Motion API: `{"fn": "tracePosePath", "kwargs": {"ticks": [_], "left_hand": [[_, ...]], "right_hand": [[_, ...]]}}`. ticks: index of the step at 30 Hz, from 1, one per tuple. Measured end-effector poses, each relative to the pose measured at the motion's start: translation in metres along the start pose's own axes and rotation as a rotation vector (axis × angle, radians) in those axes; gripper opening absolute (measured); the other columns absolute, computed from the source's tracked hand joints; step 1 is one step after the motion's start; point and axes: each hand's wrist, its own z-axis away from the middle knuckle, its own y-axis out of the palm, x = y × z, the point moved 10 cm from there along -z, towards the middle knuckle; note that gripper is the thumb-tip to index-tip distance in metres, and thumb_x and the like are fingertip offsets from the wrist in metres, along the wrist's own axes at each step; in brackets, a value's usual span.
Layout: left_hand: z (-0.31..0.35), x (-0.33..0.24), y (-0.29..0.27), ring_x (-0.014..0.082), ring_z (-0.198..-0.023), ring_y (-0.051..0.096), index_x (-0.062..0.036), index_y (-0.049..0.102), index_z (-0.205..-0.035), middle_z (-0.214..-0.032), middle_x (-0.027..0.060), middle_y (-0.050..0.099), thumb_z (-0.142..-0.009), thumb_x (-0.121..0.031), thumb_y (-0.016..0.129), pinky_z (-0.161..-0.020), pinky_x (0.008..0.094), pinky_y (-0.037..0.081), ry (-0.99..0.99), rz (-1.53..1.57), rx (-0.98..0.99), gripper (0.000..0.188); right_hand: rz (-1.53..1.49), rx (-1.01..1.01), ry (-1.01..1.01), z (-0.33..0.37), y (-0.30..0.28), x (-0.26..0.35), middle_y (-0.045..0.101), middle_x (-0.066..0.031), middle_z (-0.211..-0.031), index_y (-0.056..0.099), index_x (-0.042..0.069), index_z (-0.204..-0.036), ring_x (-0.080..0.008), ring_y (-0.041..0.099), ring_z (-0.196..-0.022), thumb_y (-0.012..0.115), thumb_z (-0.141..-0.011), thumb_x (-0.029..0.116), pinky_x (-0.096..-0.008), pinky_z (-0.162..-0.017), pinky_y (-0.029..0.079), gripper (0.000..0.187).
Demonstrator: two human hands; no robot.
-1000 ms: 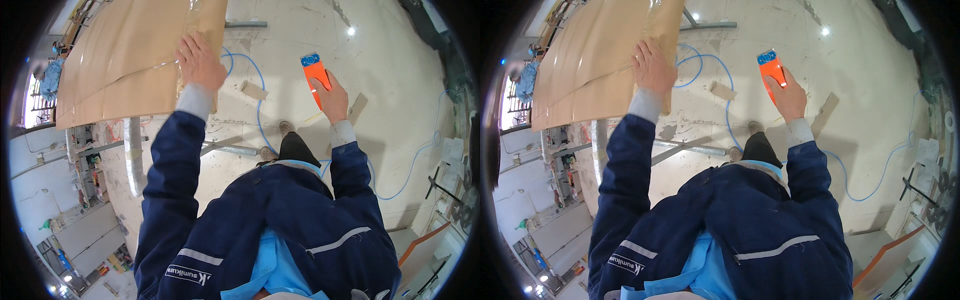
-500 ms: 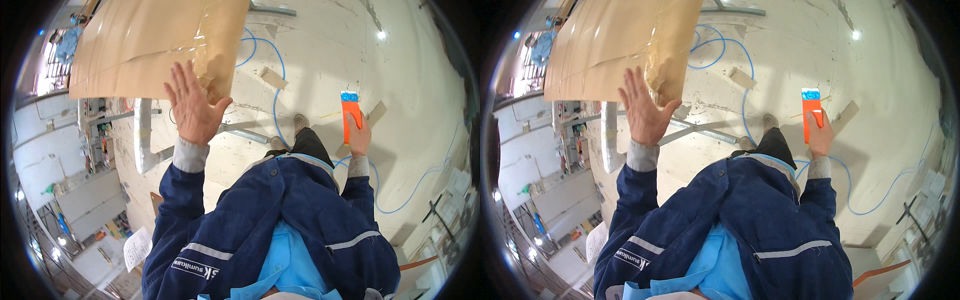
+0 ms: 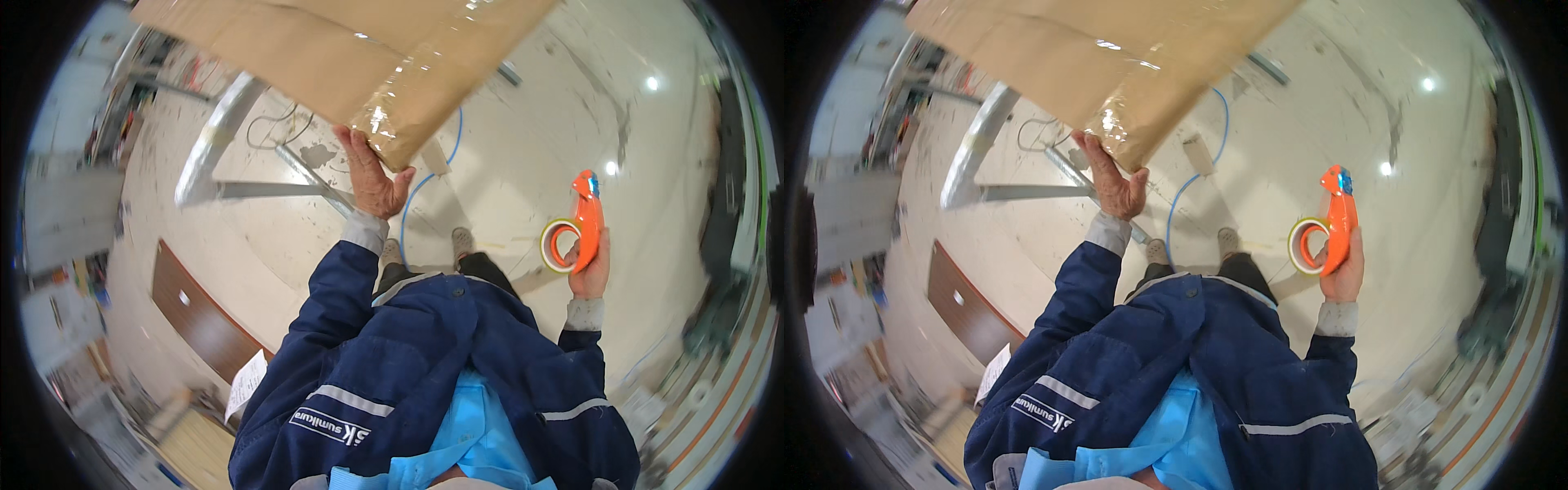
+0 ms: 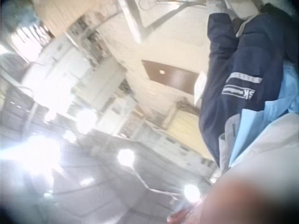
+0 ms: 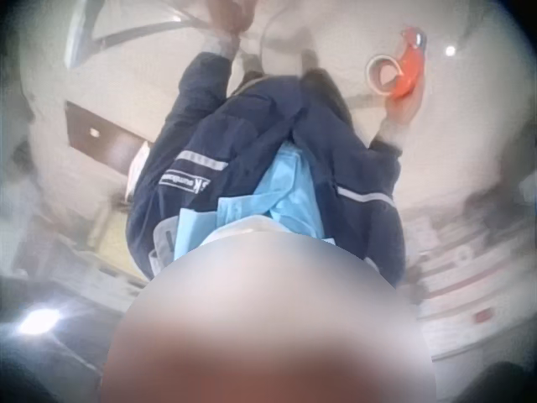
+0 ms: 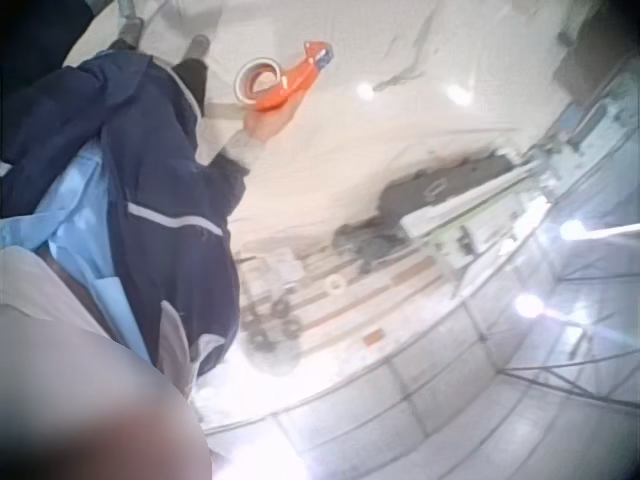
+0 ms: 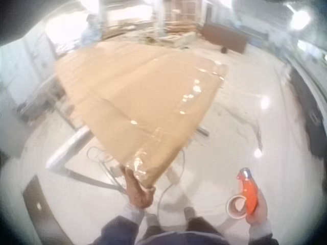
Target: The person cuts a large piece of cardboard with a utility knife, folds the edges, and secures them with packing tape. A coworker assists by holding the cardboard and applying additional tape to the seams.
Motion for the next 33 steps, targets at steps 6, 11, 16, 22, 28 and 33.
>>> {"fn": "tracePosePath", "kwargs": {"ticks": [6,11,16,22,28,33], "left_hand": [[0.0,0.015,0.022,0.0341,-0.153,0.031,0.0069,0.014,-0.162,-0.166,0.0251,0.027,-0.109,-0.06,0.039,-0.125,0.0414,0.027,-0.95,0.842,-0.545,0.089],[-0.004,0.07,0.044,0.0347,-0.133,0.058,-0.002,0.04,-0.156,-0.15,0.0231,0.053,-0.102,-0.079,0.02,-0.11,0.0498,0.05,-1.14,1.378,-0.585,0.095],[0.014,0.085,0.063,0.0398,-0.132,0.059,0.0023,0.041,-0.154,-0.148,0.0253,0.054,-0.093,-0.09,0.01,-0.109,0.052,0.051,-1.183,1.734,-0.641,0.114],[0.008,0.035,0.076,0.0329,-0.131,0.06,-0.0039,0.045,-0.152,-0.147,0.017,0.057,-0.101,-0.077,0.034,-0.108,0.0513,0.052,-0.785,2.258,-0.824,0.09],[-0.008,0.069,0.061,0.0267,-0.129,0.062,-0.0066,0.048,-0.151,-0.142,0.0128,0.063,-0.104,-0.069,0.044,-0.106,0.0433,0.053,-0.773,1.894,-0.653,0.078],[0.0,0.098,-0.005,0.0375,-0.155,0.027,0.006,0.024,-0.16,-0.165,0.0274,0.029,-0.102,-0.077,0.034,-0.125,0.0452,0.025,-0.952,0.751,-0.694,0.102]], "right_hand": [[-0.228,0.809,0.207,-0.099,0.187,0.055,0.039,0.0015,-0.06,0.06,0.007,-0.126,-0.0116,0.037,-0.046,0.033,-0.103,0.076,-0.0295,-0.045,0.036,0.078],[-0.24,1.301,0.35,-0.152,0.394,0.031,0.04,0.0029,-0.068,0.054,0.013,-0.087,-0.0117,0.037,-0.054,0.042,-0.101,0.077,-0.0292,-0.052,0.036,0.067],[-0.273,1.059,0.545,-0.196,0.464,-0.043,0.041,0.0025,-0.069,0.054,0.012,-0.085,-0.0127,0.038,-0.056,0.058,-0.099,0.068,-0.0307,-0.056,0.038,0.058],[-0.357,1.09,0.642,-0.212,0.456,-0.036,0.048,0.005,-0.068,0.06,0.012,-0.083,-0.0095,0.044,-0.056,0.074,-0.09,0.061,-0.029,-0.06,0.039,0.051],[-0.306,1.149,0.582,-0.208,0.46,-0.032,0.056,0.0012,-0.074,0.063,0.009,-0.093,-0.0102,0.047,-0.056,0.069,-0.093,0.065,-0.0285,-0.059,0.042,0.057],[-0.219,1.062,0.484,-0.196,0.46,-0.031,0.049,0.0044,-0.068,0.063,0.014,-0.092,-0.0091,0.043,-0.053,0.062,-0.098,0.064,-0.0288,-0.05,0.039,0.051]]}}
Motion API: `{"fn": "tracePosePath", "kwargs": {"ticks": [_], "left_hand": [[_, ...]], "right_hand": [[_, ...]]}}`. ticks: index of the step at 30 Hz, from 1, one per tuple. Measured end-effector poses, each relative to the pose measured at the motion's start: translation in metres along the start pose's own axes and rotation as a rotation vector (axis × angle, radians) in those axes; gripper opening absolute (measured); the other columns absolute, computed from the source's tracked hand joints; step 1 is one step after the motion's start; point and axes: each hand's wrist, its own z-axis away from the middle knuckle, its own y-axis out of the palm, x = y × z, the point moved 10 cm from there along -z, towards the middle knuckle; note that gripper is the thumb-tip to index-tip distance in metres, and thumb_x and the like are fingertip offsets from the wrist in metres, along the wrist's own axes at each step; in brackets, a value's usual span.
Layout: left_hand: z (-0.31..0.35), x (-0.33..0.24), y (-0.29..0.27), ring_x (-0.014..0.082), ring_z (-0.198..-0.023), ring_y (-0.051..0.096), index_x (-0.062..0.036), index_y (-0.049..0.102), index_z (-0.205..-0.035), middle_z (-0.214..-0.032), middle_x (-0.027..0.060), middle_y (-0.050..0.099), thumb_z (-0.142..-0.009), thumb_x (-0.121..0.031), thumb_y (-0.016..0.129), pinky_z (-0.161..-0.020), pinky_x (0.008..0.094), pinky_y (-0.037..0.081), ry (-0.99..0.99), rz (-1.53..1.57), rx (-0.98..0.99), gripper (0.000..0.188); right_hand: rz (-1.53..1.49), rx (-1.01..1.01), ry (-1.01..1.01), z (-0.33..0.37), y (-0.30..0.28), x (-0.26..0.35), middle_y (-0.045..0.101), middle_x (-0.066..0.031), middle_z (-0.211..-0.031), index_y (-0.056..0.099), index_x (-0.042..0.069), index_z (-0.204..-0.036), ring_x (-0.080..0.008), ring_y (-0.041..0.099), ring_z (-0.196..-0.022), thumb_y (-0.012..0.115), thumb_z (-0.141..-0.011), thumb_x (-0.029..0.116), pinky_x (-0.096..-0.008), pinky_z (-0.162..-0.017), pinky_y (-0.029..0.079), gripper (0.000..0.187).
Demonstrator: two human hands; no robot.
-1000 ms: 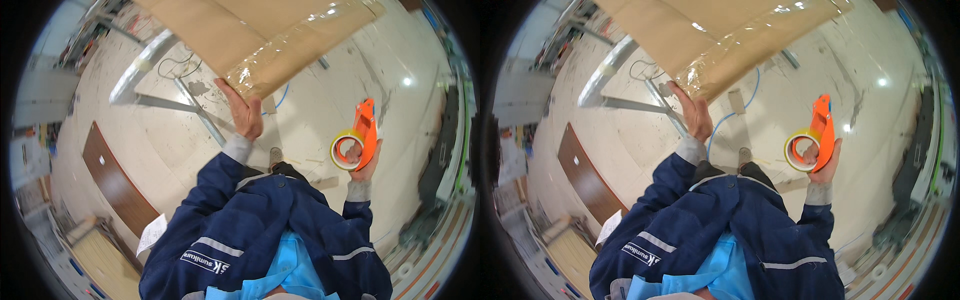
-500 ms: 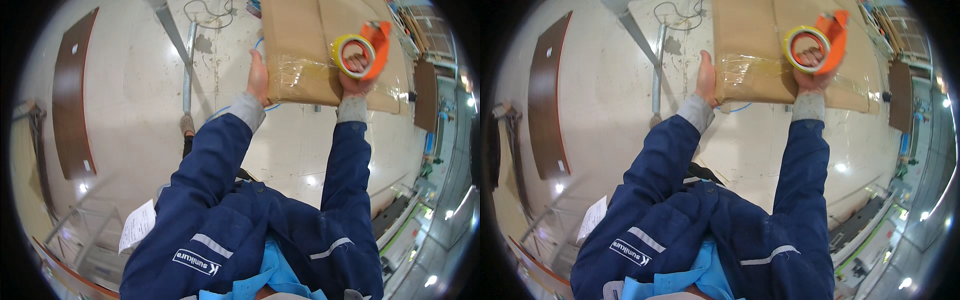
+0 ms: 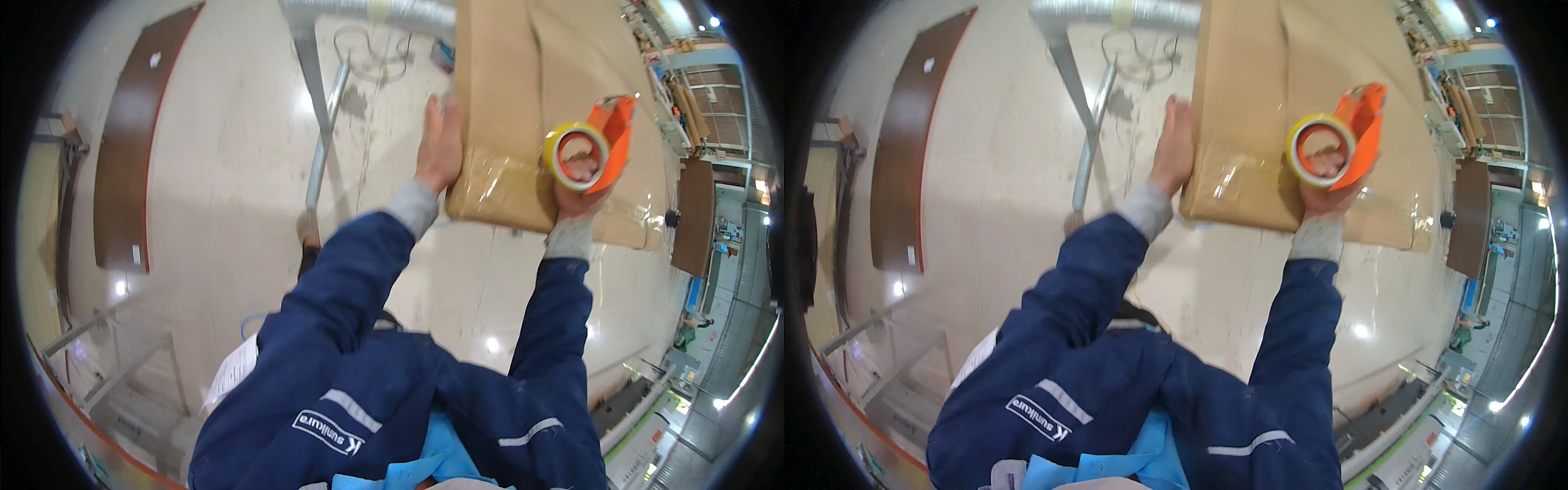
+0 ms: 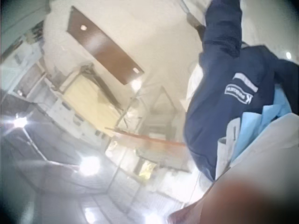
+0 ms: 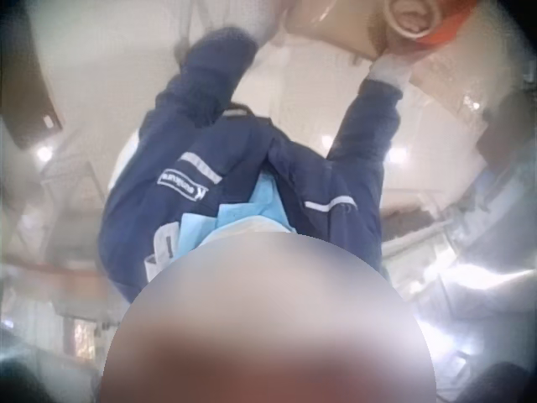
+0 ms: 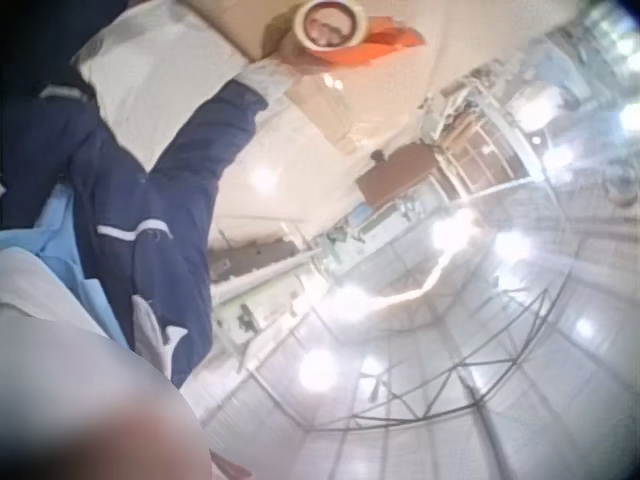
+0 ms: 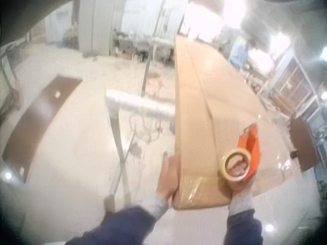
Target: The person cuts a large piece of cardboard with a utility knife, folds the edges, and secures them with packing tape. A coworker assists by holding the cardboard and applying additional tape to the seams.
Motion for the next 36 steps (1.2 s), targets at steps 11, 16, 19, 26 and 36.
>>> {"fn": "tracePosePath", "kwargs": {"ticks": [11,16,19,26,36], "left_hand": [[0.095,-0.055,0.021,0.0506,-0.153,0.027,0.0148,0.024,-0.157,-0.162,0.0393,0.027,-0.101,-0.039,0.063,-0.127,0.0469,0.022,0.466,-0.323,-0.041,0.087],[0.091,-0.058,0.021,0.0501,-0.155,0.024,0.0121,0.01,-0.161,-0.163,0.0384,0.026,-0.101,-0.039,0.061,-0.127,0.0465,0.022,0.44,-0.673,0.23,0.094],[0.08,-0.061,-0.024,0.0448,-0.154,0.031,0.0074,0.005,-0.163,-0.165,0.0351,0.026,-0.1,-0.047,0.063,-0.125,0.0439,0.028,0.154,-0.385,0.49,0.101],[0.017,-0.022,-0.378,0.0324,-0.137,0.057,0.0112,0.043,-0.152,-0.145,0.0281,0.059,-0.101,-0.046,0.066,-0.112,0.0371,0.045,-0.515,-0.797,0.534,0.079],[-0.033,-0.072,-0.82,0.0135,-0.073,0.057,-0.0009,0.07,-0.121,-0.089,0.003,0.064,-0.095,-0.042,0.071,-0.059,0.0311,0.046,-0.717,-0.363,-0.505,0.049]], "right_hand": [[-0.209,-0.051,-0.079,0.003,-0.013,-0.011,0.043,0.004,-0.061,0.061,0.014,-0.089,-0.0122,0.042,-0.049,0.052,-0.101,0.071,-0.0307,-0.052,0.039,0.058],[-0.189,-0.067,-0.122,0.008,-0.018,-0.008,0.042,0.0044,-0.061,0.056,0.015,-0.085,-0.0123,0.043,-0.052,0.05,-0.102,0.069,-0.0312,-0.053,0.038,0.057],[-0.072,-0.108,-0.138,0.01,-0.018,-0.002,0.043,0.003,-0.062,0.057,0.014,-0.086,-0.0125,0.042,-0.051,0.05,-0.103,0.068,-0.0316,-0.051,0.038,0.056],[0.145,-0.578,-0.452,0.027,-0.057,0.016,0.052,0.0007,-0.069,0.062,0.013,-0.102,-0.0126,0.041,-0.047,0.053,-0.102,0.067,-0.0275,-0.045,0.039,0.054],[0.603,-1.222,-0.782,0.004,0.026,0.013,0.055,-0.0001,-0.075,0.062,0.012,-0.109,-0.0129,0.041,-0.048,0.054,-0.102,0.066,-0.0282,-0.046,0.04,0.055]]}}
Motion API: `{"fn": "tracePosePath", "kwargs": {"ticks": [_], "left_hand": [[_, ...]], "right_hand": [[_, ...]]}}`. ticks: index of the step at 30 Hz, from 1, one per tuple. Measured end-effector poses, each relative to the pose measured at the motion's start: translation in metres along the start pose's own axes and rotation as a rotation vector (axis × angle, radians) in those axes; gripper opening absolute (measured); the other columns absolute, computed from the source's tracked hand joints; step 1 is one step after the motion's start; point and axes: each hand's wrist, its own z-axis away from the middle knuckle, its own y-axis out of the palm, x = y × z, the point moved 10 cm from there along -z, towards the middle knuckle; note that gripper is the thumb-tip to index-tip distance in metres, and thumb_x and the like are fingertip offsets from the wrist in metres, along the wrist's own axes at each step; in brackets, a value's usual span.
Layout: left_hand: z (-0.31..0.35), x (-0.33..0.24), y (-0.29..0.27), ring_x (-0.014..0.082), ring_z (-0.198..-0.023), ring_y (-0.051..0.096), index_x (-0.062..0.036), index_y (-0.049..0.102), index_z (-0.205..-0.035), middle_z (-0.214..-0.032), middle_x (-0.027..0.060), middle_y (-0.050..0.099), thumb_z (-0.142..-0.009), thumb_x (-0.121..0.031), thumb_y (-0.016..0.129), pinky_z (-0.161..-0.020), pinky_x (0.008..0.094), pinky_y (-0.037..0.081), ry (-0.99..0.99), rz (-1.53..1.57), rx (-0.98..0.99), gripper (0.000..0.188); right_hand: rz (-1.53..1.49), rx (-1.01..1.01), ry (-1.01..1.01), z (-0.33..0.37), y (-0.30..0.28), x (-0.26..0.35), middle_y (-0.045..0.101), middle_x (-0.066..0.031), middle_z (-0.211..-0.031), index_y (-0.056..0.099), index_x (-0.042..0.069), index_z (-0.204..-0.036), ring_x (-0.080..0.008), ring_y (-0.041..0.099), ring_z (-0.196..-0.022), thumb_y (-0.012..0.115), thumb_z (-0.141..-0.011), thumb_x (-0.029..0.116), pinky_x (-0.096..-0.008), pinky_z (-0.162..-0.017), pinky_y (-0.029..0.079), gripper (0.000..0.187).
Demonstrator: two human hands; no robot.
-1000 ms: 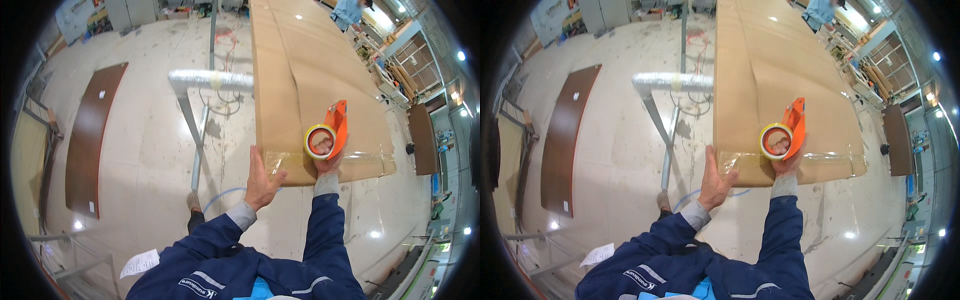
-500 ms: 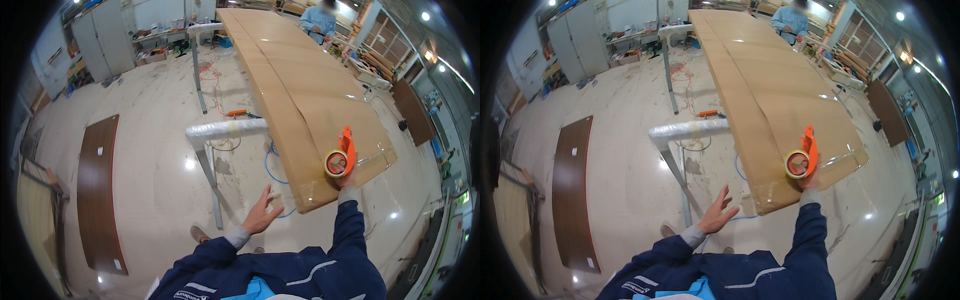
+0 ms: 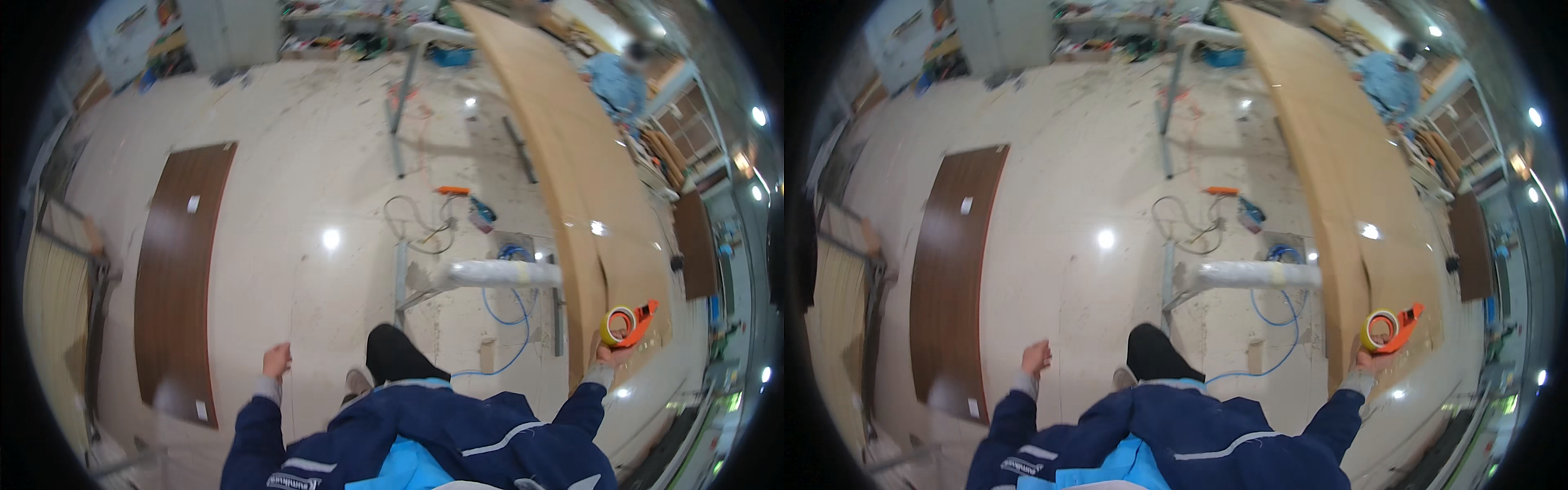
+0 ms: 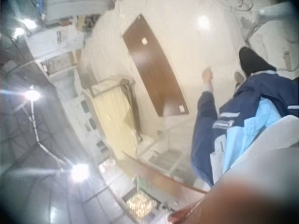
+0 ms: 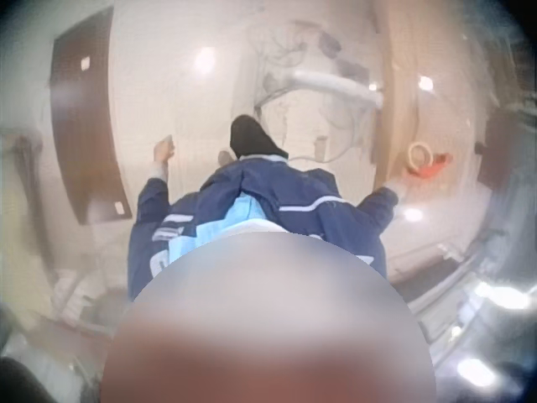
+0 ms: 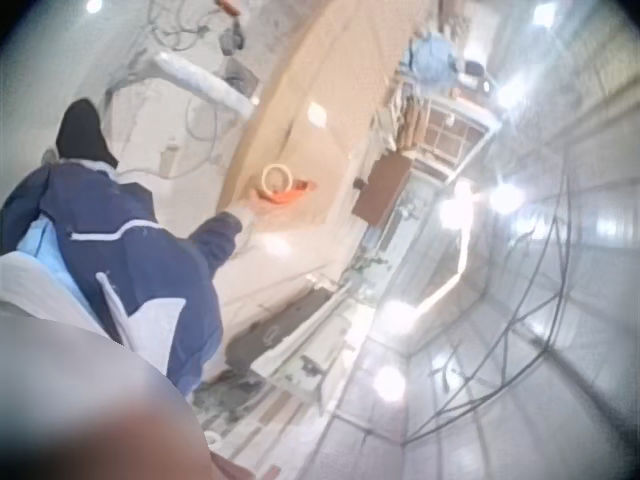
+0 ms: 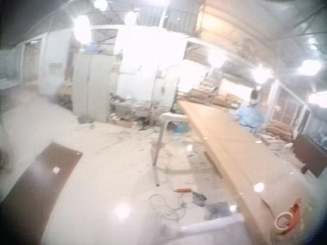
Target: The person cuts a large piece of cardboard with a utility knife, folds the edges, and secures them with packing tape. A coworker assists by holding the cardboard and applying additional tape to the seams.
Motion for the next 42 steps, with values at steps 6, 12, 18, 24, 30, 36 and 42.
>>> {"fn": "tracePosePath", "kwargs": {"ticks": [6,12,18,24,30,36,42], "left_hand": [[-0.126,-0.078,-0.072,0.0373,-0.116,0.068,0.0042,0.066,-0.133,-0.132,0.023,0.069,-0.094,-0.046,0.067,-0.101,0.0453,0.053,0.11,-0.766,-0.182,0.064],[-0.169,-0.17,-0.07,0.0216,-0.057,0.066,0.0022,0.071,-0.093,-0.076,0.0119,0.071,-0.094,-0.026,0.072,-0.045,0.0378,0.049,-0.072,-0.212,-0.278,0.028],[-0.245,-0.31,-0.052,0.0218,-0.052,0.061,0.0019,0.068,-0.093,-0.072,0.0093,0.067,-0.102,-0.039,0.064,-0.045,0.0358,0.046,-0.162,0.1,-0.24,0.042],[-0.378,-0.437,-0.046,0.0254,-0.074,0.07,0.004,0.065,-0.112,-0.084,0.014,0.072,-0.103,-0.037,0.064,-0.062,0.0407,0.055,-0.103,-0.309,-0.055,0.042],[-0.518,-0.598,-0.074,0.0258,-0.078,0.072,0.0012,0.071,-0.101,-0.086,0.0147,0.074,-0.101,-0.038,0.064,-0.064,0.0425,0.056,-0.157,-0.614,-0.007,0.04],[-0.673,-0.881,-0.012,0.0231,-0.076,0.068,-0.0086,0.07,-0.108,-0.087,0.0054,0.069,-0.104,-0.037,0.06,-0.062,0.0405,0.053,0.007,-0.774,0.007,0.031],[-0.776,-1.101,0.153,0.0171,-0.067,0.064,-0.0069,0.069,-0.114,-0.084,0.0033,0.067,-0.099,-0.039,0.069,-0.052,0.0336,0.048,0.309,-0.477,0.111,0.035]], "right_hand": [[-0.059,0.23,-0.121,0.107,0.241,0.014,0.057,-0.0007,-0.079,0.062,0.012,-0.114,-0.0131,0.041,-0.048,0.054,-0.102,0.066,-0.0286,-0.047,0.041,0.056],[-0.448,0.875,0.454,0.328,0.55,-0.076,0.058,-0.0012,-0.082,0.062,0.011,-0.118,-0.0133,0.041,-0.049,0.054,-0.102,0.065,-0.0291,-0.047,0.041,0.057],[-0.835,1.364,1.483,0.655,0.748,-0.158,0.06,-0.0017,-0.086,0.062,0.011,-0.123,-0.0135,0.042,-0.049,0.054,-0.102,0.065,-0.0295,-0.048,0.042,0.059],[-0.63,1.306,1.267,0.685,0.895,-0.241,0.065,-0.0058,-0.095,0.06,0.008,-0.137,-0.0167,0.061,-0.073,0.061,-0.105,0.046,-0.0344,-0.07,0.055,0.049],[-0.656,0.809,0.983,0.58,1.019,-0.272,0.069,-0.0052,-0.101,0.06,0.009,-0.137,-0.0169,0.065,-0.088,0.06,-0.107,0.039,-0.0329,-0.08,0.055,0.043],[-0.647,0.582,0.6,0.493,1.08,-0.241,0.064,-0.0032,-0.094,0.06,0.012,-0.13,-0.0168,0.062,-0.083,0.057,-0.108,0.045,-0.0342,-0.077,0.053,0.04],[-0.691,0.427,0.516,0.425,1.189,-0.26,0.064,-0.0032,-0.094,0.058,0.014,-0.134,-0.0159,0.061,-0.081,0.055,-0.109,0.046,-0.0336,-0.073,0.053,0.041]]}}
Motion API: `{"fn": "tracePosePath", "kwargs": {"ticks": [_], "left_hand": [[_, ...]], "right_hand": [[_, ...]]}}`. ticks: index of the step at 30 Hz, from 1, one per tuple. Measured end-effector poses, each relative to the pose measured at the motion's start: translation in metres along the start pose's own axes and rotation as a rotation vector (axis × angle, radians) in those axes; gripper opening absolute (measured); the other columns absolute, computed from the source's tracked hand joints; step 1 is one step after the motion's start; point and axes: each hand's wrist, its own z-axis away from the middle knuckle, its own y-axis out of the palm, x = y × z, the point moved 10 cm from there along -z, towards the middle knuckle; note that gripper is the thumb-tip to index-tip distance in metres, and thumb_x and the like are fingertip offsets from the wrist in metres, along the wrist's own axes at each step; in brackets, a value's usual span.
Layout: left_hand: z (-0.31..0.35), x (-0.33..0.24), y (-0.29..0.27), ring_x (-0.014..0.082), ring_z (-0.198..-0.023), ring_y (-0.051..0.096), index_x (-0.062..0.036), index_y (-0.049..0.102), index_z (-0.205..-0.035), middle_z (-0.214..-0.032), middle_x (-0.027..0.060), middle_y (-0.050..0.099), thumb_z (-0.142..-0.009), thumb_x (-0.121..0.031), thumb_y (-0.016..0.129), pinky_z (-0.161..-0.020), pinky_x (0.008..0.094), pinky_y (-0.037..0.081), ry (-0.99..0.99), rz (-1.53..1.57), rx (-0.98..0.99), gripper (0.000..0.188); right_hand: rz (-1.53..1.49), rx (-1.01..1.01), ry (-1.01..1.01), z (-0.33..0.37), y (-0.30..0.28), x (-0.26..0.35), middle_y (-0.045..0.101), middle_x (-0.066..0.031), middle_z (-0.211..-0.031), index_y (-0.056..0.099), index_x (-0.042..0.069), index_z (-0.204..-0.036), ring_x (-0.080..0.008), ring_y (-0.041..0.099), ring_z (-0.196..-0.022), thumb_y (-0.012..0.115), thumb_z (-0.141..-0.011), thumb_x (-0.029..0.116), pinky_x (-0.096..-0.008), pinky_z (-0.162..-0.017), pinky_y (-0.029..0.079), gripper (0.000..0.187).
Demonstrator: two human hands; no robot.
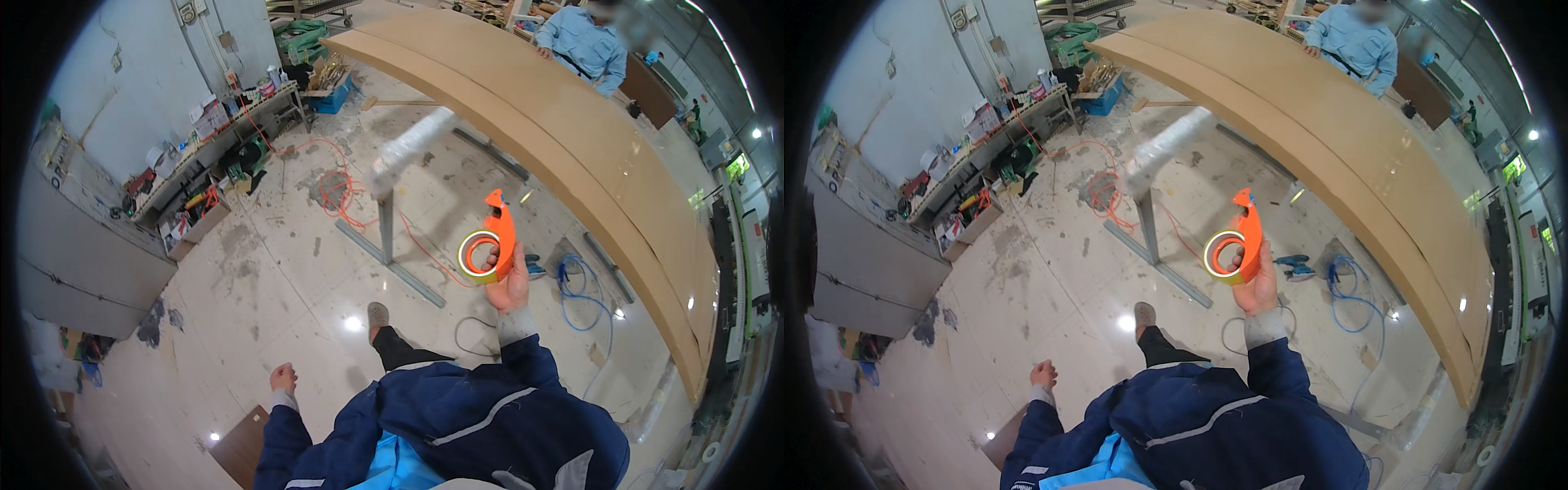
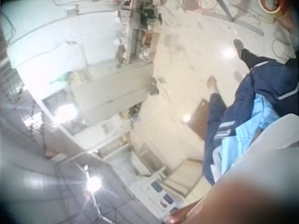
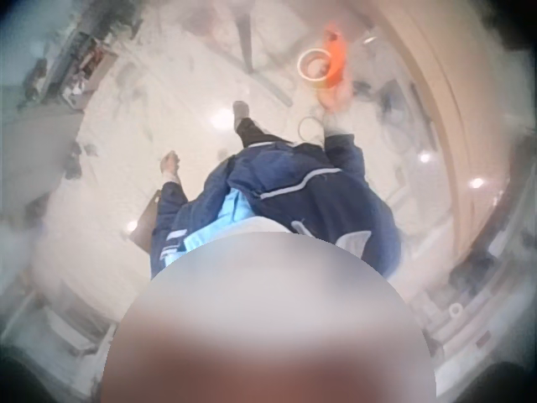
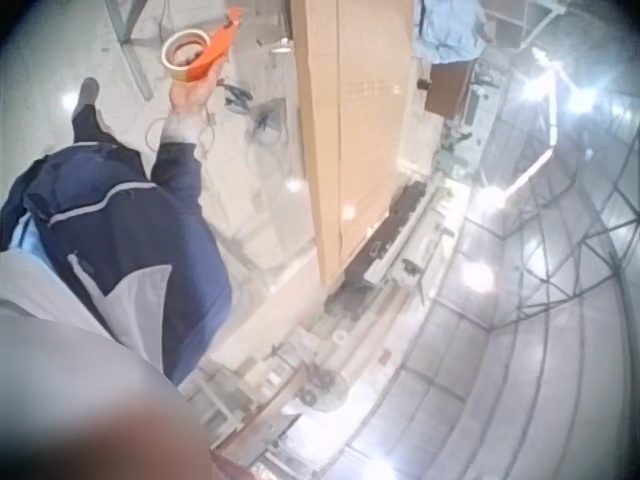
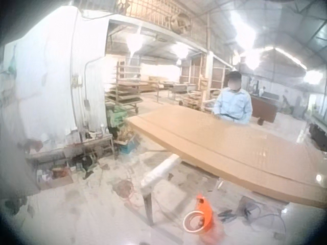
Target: The person cuts a large piece of cardboard with a utility knife, folds the edges, and secures them with packing tape. A coworker assists by holding the cardboard and applying additional tape to the seams.
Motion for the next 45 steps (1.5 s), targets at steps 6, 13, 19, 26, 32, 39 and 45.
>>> {"fn": "tracePosePath", "kwargs": {"ticks": [6,13,19,26,32,39,45], "left_hand": [[-0.065,-0.108,0.065,0.0222,-0.08,0.073,-0.0043,0.069,-0.118,-0.096,0.0085,0.074,-0.097,-0.041,0.071,-0.064,0.038,0.057,0.007,-0.341,0.254,0.042],[-0.178,-0.152,0.106,0.0272,-0.094,0.072,-0.0004,0.075,-0.105,-0.099,0.0128,0.076,-0.1,-0.041,0.063,-0.074,0.0431,0.057,-0.187,-0.656,0.48,0.042],[-0.321,-0.299,0.166,0.0266,-0.084,0.075,0.0017,0.076,-0.098,-0.089,0.0142,0.078,-0.093,-0.042,0.065,-0.078,0.0415,0.058,0.127,-1.218,0.649,0.045],[-0.32,-0.675,0.34,0.024,-0.065,0.065,0.0017,0.071,-0.077,-0.066,0.0133,0.069,-0.099,-0.055,0.061,-0.067,0.043,0.051,0.844,-0.843,0.522,0.061],[0.039,-0.783,0.505,0.0132,-0.079,0.059,0.0003,0.071,-0.1,-0.08,0.0042,0.065,-0.113,-0.046,0.042,-0.076,0.0284,0.048,0.869,-0.329,1.731,0.056],[0.206,-0.775,0.573,0.0149,-0.074,0.064,-0.0055,0.073,-0.109,-0.087,0.0029,0.069,-0.099,-0.084,0.023,-0.071,0.0291,0.051,0.303,-0.649,1.811,0.093],[0.216,-0.835,0.639,0.0172,-0.074,0.065,-0.0053,0.072,-0.109,-0.087,0.0027,0.071,-0.098,-0.081,0.037,-0.071,0.0316,0.052,0.669,-0.592,1.729,0.084]], "right_hand": [[-0.19,0.114,-0.064,-0.125,0.083,-0.017,0.06,-0.003,-0.085,0.059,0.014,-0.119,-0.0124,0.052,-0.066,0.049,-0.11,0.051,-0.0302,-0.06,0.043,0.039],[-0.177,-0.088,-0.184,-0.171,0.105,-0.013,0.054,-0.0028,-0.064,0.059,0.012,-0.115,-0.0164,0.053,-0.054,0.037,-0.11,0.061,-0.0339,-0.055,0.048,0.054],[-0.108,-0.344,-0.484,-0.157,0.095,-0.016,0.045,0.0038,-0.067,0.061,0.013,-0.107,-0.0106,0.041,-0.051,0.044,-0.106,0.067,-0.0295,-0.052,0.038,0.056],[-0.225,-0.525,-0.669,-0.148,0.113,-0.05,0.046,0.0016,-0.067,0.063,0.013,-0.114,-0.0119,0.041,-0.05,0.044,-0.108,0.061,-0.0291,-0.05,0.038,0.052],[0.27,-0.437,-0.716,-0.161,0.16,-0.047,0.066,-0.0092,-0.094,0.052,0.003,-0.141,-0.0167,0.061,-0.06,0.06,-0.101,0.055,-0.0296,-0.053,0.052,0.066],[0.047,-0.072,-0.654,-0.226,0.166,-0.01,0.07,-0.0155,-0.103,0.047,-0.004,-0.146,-0.0205,0.067,-0.057,0.062,-0.1,0.055,-0.0305,-0.051,0.056,0.076],[0.378,-0.199,-0.752,-0.258,0.183,0.071,0.068,-0.0165,-0.12,0.049,-0.006,-0.145,-0.0224,0.073,-0.089,0.056,-0.107,0.045,-0.037,-0.079,0.062,0.064]]}}
